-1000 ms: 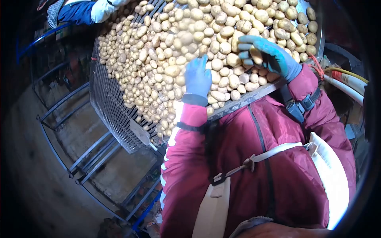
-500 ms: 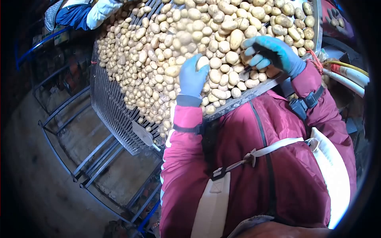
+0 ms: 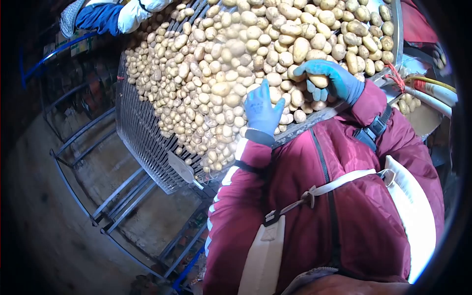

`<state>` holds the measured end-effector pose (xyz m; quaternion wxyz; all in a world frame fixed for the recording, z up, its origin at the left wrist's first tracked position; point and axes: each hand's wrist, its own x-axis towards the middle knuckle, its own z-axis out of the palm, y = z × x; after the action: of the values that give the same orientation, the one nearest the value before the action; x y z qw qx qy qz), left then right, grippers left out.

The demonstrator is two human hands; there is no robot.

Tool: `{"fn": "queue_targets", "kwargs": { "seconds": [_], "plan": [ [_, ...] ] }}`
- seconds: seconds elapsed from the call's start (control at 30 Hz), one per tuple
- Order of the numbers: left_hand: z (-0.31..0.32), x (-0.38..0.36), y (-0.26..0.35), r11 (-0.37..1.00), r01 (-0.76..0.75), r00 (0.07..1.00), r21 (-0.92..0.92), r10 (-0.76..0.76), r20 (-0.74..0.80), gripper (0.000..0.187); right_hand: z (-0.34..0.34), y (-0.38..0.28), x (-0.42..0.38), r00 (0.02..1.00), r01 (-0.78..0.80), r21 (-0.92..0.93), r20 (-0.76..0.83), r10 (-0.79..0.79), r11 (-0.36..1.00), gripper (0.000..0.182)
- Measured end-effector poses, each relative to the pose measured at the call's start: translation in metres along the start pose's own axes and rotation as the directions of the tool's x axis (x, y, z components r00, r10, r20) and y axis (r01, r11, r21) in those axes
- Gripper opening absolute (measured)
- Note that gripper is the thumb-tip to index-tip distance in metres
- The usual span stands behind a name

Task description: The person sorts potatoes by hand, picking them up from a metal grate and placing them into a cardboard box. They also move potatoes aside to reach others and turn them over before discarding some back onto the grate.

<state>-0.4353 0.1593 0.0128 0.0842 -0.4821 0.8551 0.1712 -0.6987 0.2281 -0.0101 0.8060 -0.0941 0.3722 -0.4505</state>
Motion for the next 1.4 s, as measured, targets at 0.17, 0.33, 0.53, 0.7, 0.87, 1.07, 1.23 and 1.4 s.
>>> {"fn": "queue_targets", "kwargs": {
  "seconds": [0.17, 0.33, 0.53, 0.7, 0.87, 1.07, 1.23, 1.4],
  "plan": [
    [-0.007, -0.005, -0.023, 0.977, -0.088, 0.986, -0.196, 0.058, -0.154, 0.061, 0.013, 0.011, 0.01, 1.0, 0.014, -0.038, -0.008, -0.015, 0.999, 0.038],
    [-0.04, 0.01, -0.095, 0.96, -0.015, 0.951, -0.278, -0.072, -0.3, 0.051, 0.009, 0.015, 0.006, 0.996, 0.085, -0.041, -0.015, -0.086, 0.996, 0.03],
    [-0.033, 0.033, -0.143, 0.998, -0.069, 0.903, 0.012, 0.068, -0.425, 0.046, 0.027, 0.031, 0.014, 0.951, 0.208, -0.347, -0.148, -0.272, 0.914, 0.03],
    [-0.038, 0.011, -0.145, 0.969, -0.139, 0.929, -0.207, 0.056, -0.365, 0.044, 0.071, 0.039, 0.014, 0.973, 0.18, -0.304, -0.087, -0.215, 0.936, 0.036],
    [-0.046, -0.011, -0.145, 0.415, 0.057, 0.951, -0.908, -0.3, -0.077, 0.037, 0.105, 0.064, 0.033, 0.999, -0.04, 0.199, -0.006, 0.042, 0.979, 0.045],
    [-0.045, -0.048, -0.075, 0.223, 0.117, 0.993, -0.968, -0.009, 0.118, 0.035, 0.115, 0.118, 0.073, 0.996, 0.026, 0.129, -0.083, -0.015, 0.991, 0.053],
    [-0.053, -0.059, -0.126, 0.39, -0.061, 0.998, -0.919, -0.003, -0.067, 0.027, 0.125, 0.109, 0.028, 0.935, 0.175, -0.06, -0.302, -0.185, 0.983, 0.045],
    [-0.046, -0.036, -0.217, 0.802, -0.189, 0.919, -0.567, -0.059, -0.39, 0.033, 0.11, 0.107, -0.071, 0.778, 0.411, 0.111, -0.559, -0.285, 0.905, 0.036]
  ]
}}
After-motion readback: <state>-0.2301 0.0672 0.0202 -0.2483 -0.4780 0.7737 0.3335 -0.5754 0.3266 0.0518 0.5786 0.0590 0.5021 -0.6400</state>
